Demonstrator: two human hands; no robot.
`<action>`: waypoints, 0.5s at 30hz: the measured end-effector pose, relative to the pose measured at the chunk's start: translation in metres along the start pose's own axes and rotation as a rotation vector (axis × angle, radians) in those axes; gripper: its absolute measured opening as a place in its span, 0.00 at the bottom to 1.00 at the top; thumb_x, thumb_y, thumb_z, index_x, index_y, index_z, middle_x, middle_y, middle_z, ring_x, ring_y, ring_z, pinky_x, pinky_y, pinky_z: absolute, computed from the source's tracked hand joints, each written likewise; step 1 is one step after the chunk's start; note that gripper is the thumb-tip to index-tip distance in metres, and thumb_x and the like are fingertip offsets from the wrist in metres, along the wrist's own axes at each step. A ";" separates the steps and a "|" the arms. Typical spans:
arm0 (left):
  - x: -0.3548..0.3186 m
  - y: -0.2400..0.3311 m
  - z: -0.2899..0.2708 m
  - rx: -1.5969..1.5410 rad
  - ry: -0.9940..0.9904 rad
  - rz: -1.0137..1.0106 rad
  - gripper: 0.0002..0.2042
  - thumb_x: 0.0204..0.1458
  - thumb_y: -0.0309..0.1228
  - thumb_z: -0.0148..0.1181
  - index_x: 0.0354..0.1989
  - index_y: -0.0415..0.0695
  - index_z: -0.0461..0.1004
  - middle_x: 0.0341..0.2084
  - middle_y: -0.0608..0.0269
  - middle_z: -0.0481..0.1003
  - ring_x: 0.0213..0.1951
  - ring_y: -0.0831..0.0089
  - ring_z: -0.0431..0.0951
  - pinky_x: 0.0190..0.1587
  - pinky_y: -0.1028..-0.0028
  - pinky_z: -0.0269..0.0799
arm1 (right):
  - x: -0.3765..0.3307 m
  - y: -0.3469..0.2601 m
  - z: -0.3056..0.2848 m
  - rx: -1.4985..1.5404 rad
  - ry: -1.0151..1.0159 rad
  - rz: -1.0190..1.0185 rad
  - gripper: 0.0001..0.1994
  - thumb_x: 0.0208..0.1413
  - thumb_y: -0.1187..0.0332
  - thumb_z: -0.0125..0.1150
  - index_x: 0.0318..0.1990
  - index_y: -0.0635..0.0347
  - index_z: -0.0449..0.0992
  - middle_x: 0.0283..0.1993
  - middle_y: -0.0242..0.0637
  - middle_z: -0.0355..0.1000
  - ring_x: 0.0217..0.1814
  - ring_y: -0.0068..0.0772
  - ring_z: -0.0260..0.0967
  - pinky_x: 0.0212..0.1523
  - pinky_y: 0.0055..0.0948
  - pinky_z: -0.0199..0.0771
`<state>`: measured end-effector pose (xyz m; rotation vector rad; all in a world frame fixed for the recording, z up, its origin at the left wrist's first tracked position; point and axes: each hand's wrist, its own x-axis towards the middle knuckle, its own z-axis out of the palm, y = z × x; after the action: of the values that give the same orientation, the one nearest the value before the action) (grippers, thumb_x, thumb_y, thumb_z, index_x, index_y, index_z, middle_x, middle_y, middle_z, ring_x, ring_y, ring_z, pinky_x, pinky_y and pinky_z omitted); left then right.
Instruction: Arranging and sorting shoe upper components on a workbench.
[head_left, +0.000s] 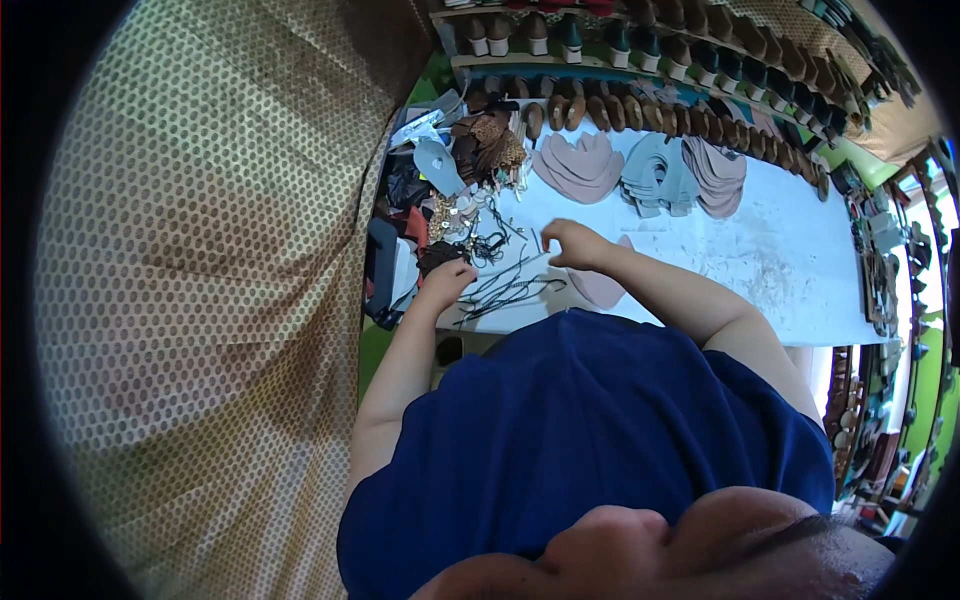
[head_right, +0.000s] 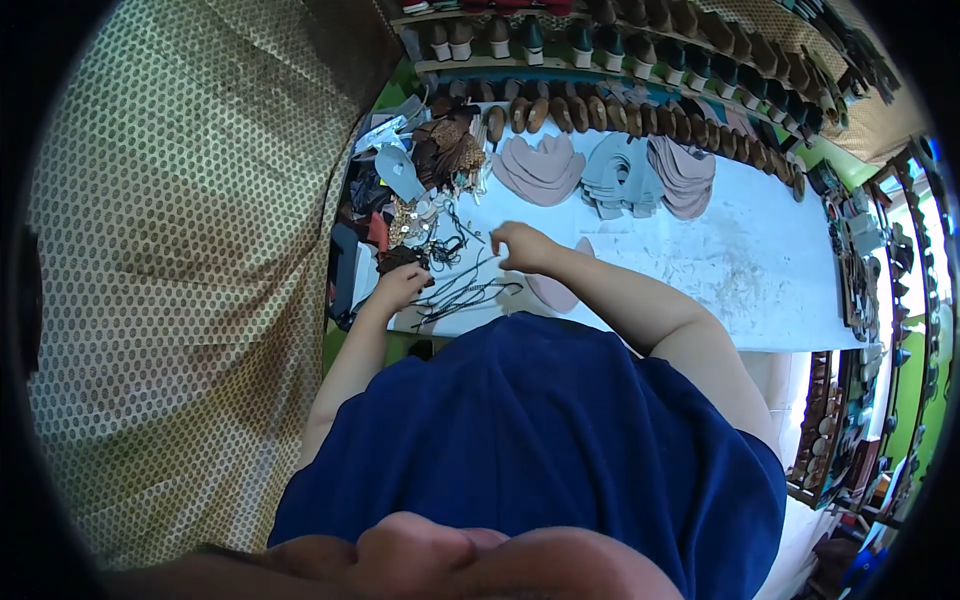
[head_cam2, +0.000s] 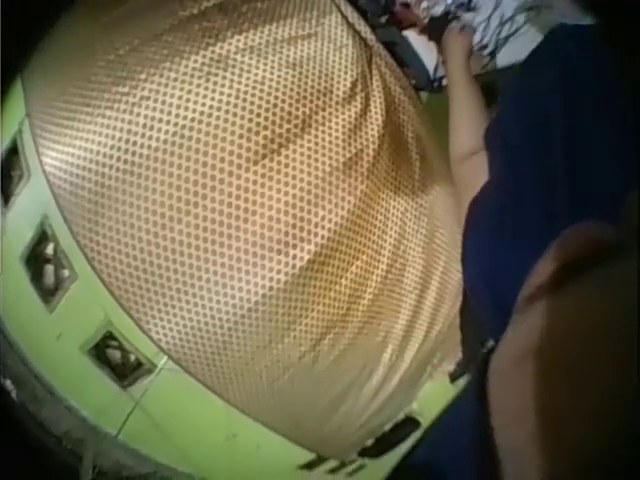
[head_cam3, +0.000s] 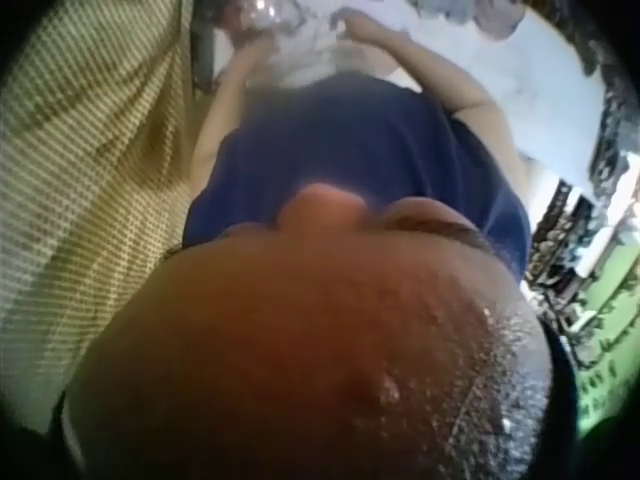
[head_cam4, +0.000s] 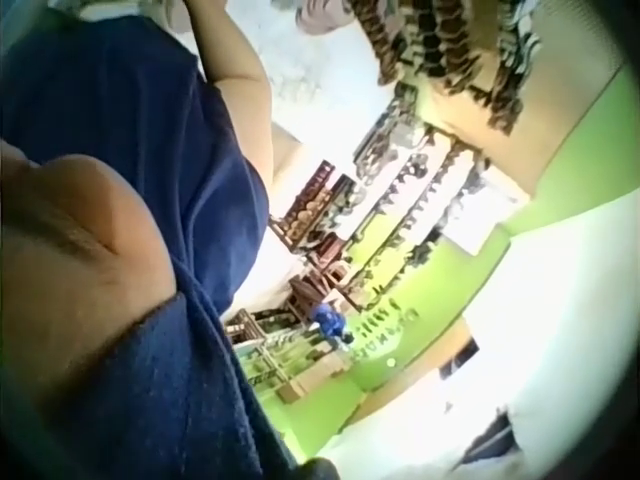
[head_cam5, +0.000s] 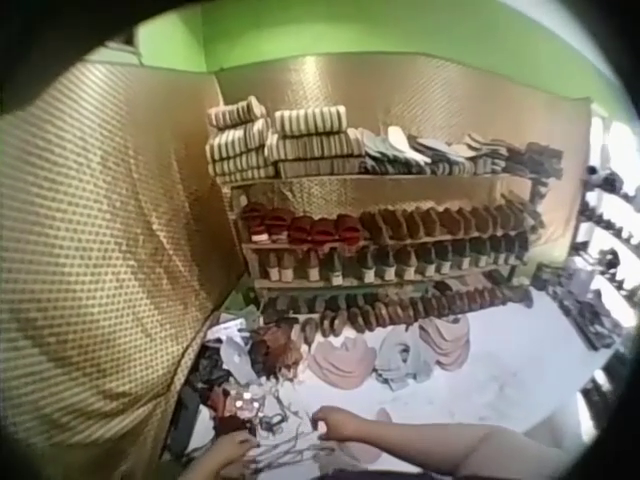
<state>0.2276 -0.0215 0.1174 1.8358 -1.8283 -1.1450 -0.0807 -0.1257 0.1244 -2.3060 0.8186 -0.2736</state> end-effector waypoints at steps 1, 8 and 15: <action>-0.009 -0.008 -0.001 -0.088 0.010 -0.156 0.18 0.57 0.45 0.57 0.44 0.43 0.80 0.56 0.47 0.72 0.61 0.54 0.69 0.62 0.65 0.64 | -0.001 0.009 0.012 0.001 -0.045 0.074 0.13 0.41 0.68 0.71 0.35 0.55 0.75 0.45 0.43 0.72 0.51 0.49 0.69 0.53 0.41 0.68; -0.054 -0.069 0.018 0.093 0.184 -0.187 0.19 0.54 0.44 0.61 0.49 0.46 0.79 0.57 0.40 0.70 0.62 0.50 0.67 0.62 0.61 0.64 | 0.050 0.035 0.061 -0.119 -0.073 0.151 0.09 0.47 0.66 0.65 0.36 0.54 0.78 0.40 0.44 0.73 0.47 0.49 0.72 0.47 0.43 0.72; -0.084 -0.065 0.012 0.118 0.309 -0.181 0.19 0.54 0.42 0.62 0.50 0.45 0.78 0.58 0.39 0.68 0.61 0.50 0.69 0.62 0.62 0.64 | 0.102 0.024 0.106 -0.298 0.112 0.118 0.10 0.45 0.68 0.62 0.38 0.48 0.80 0.40 0.37 0.73 0.48 0.45 0.71 0.43 0.44 0.72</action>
<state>0.2755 0.0702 0.0910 2.1434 -1.6104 -0.7661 0.0286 -0.1479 0.0263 -2.5222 1.1120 -0.2428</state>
